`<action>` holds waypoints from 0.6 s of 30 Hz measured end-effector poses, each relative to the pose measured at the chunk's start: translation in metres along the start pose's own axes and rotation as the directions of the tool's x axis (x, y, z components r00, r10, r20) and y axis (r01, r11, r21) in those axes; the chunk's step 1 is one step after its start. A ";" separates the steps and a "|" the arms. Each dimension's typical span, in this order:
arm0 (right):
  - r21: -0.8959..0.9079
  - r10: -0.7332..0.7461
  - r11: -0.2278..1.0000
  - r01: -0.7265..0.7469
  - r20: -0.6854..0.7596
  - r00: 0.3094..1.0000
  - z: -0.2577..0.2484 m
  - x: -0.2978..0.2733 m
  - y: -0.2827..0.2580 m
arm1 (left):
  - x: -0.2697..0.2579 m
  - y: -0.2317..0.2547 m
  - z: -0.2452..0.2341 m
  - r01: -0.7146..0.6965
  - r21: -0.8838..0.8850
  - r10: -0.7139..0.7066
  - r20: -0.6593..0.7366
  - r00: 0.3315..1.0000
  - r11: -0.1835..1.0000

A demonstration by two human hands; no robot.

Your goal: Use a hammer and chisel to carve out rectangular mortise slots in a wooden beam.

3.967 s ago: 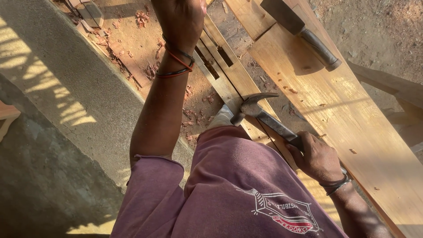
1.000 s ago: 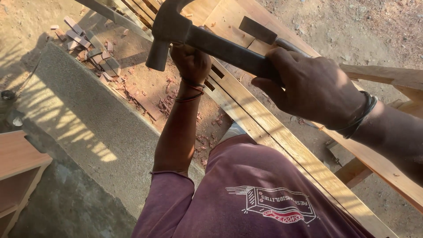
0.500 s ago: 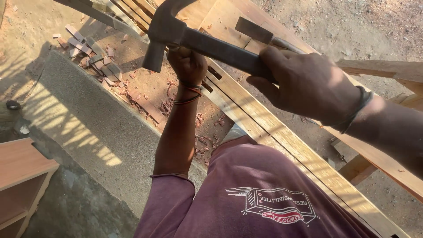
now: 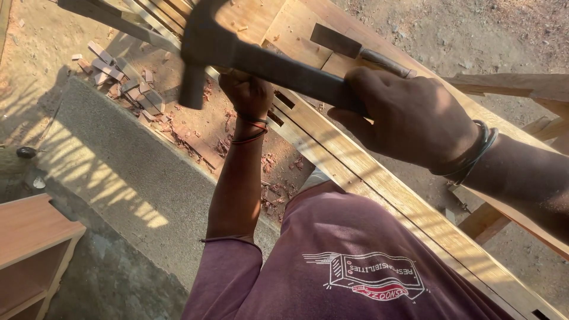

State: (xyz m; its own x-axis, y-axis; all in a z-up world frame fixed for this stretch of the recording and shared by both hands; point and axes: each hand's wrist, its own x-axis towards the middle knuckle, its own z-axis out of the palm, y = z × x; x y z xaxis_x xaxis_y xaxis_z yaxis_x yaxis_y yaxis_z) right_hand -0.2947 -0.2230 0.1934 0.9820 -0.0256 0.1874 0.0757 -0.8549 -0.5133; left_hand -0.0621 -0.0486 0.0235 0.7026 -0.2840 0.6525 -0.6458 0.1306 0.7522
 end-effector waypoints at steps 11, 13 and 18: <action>0.029 -0.104 0.993 0.111 -0.168 0.980 -0.020 0.005 -0.018 | -0.005 -0.003 -0.004 0.003 0.152 -0.008 0.030 1.000 0.988; 0.036 -0.157 0.984 0.172 -0.254 0.954 -0.015 0.007 -0.016 | -0.009 -0.015 -0.007 0.115 0.148 -0.119 0.019 0.993 0.982; -0.080 0.082 0.994 -0.072 0.136 0.987 -0.001 0.000 0.000 | 0.000 0.008 0.000 0.055 0.208 -0.060 0.018 0.998 0.977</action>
